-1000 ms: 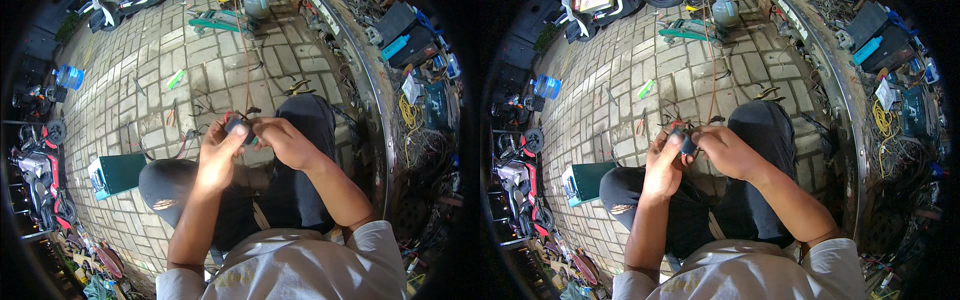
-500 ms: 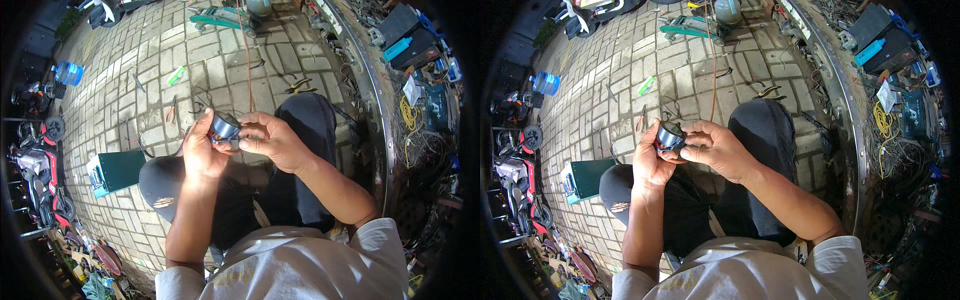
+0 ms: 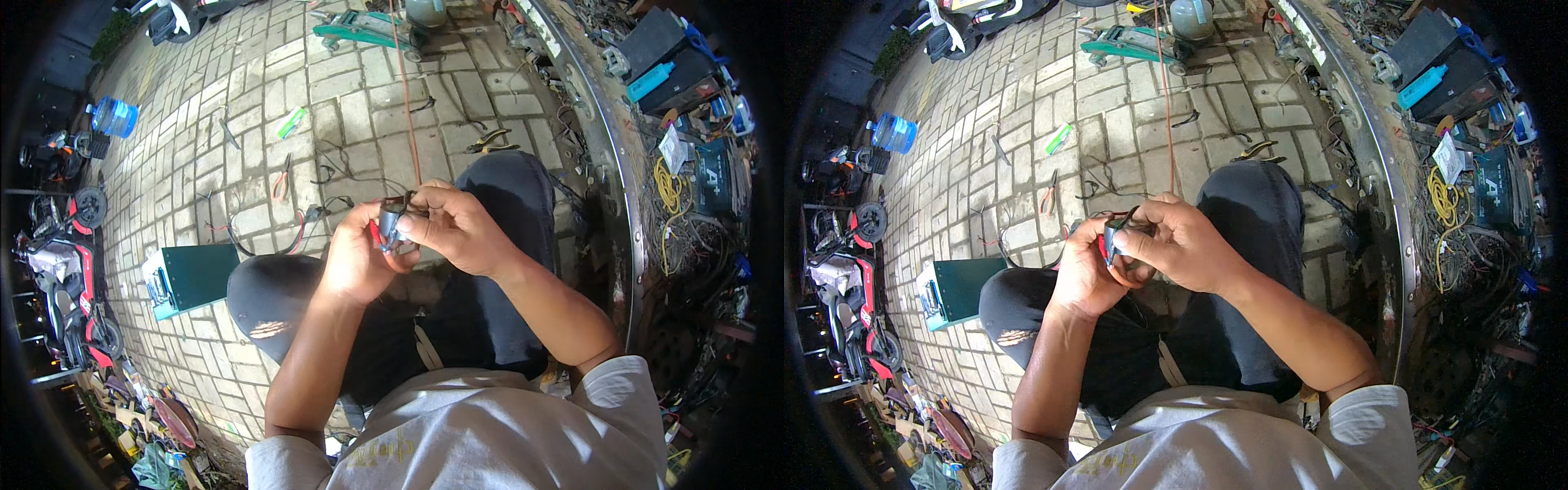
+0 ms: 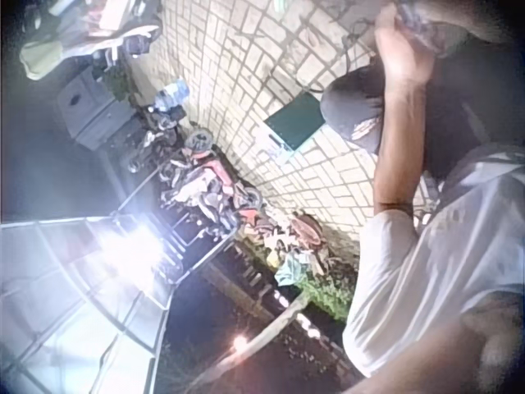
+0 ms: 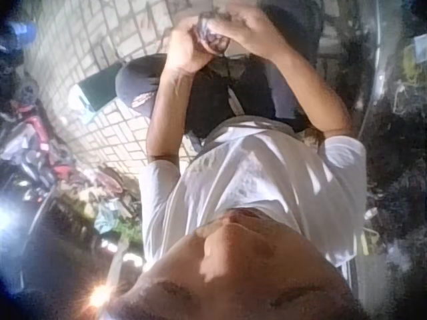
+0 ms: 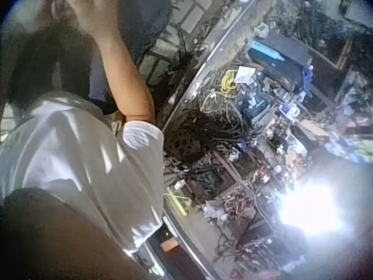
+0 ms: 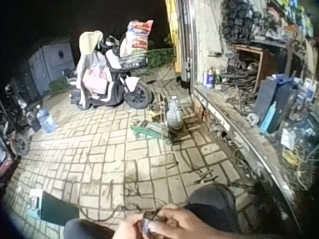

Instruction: The person sits on the floor in a workshop and repairs electrical wires. They strip the insulation from the wire ends using pliers, twist the exposed copper strands together, and wrap the connections with red and black electrical tape.

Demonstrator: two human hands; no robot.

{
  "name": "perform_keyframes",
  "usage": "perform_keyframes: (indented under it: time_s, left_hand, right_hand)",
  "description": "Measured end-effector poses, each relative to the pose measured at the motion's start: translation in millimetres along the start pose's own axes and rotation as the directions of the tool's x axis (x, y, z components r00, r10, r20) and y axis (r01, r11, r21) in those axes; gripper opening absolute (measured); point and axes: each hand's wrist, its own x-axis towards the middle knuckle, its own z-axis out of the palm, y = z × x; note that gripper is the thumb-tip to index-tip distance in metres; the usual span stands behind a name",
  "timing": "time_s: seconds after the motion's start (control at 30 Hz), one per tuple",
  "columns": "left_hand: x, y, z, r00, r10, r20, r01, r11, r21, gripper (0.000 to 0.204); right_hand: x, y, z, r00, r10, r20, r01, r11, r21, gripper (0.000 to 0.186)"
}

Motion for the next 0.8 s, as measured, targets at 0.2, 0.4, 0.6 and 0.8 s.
perform_keyframes:
  time_s: [0.2, 0.4, 0.6, 0.8]
  left_hand:
    - [2.4, 6.1, 9.3, 0.995, 0.102, -0.005, -0.095, 0.947, 0.307, 0.030]
    - [17.8, 8.5, 10.6, 1.000, 0.018, 0.016, -0.024, 0.910, 0.414, 0.021]
    - [32.1, -8.3, 3.0, 0.930, 0.368, 0.024, -0.362, 0.901, 0.239, 0.028]
    - [21.8, -9.1, 19.9, 0.826, 0.547, -0.136, -0.529, 0.835, 0.149, 0.026]
  right_hand:
    - [-9.7, 1.4, -11.7, 0.987, -0.150, 0.061, 0.161, 0.874, -0.459, 0.025]
    - [-13.9, -0.9, -14.6, 0.970, -0.224, 0.092, 0.239, 0.824, -0.513, 0.026]
    - [-8.8, 3.7, -11.5, 0.935, -0.351, 0.048, 0.305, 0.730, -0.612, 0.027]
    - [-11.7, 0.8, -9.3, 0.972, -0.231, 0.040, 0.186, 0.655, -0.732, 0.027]
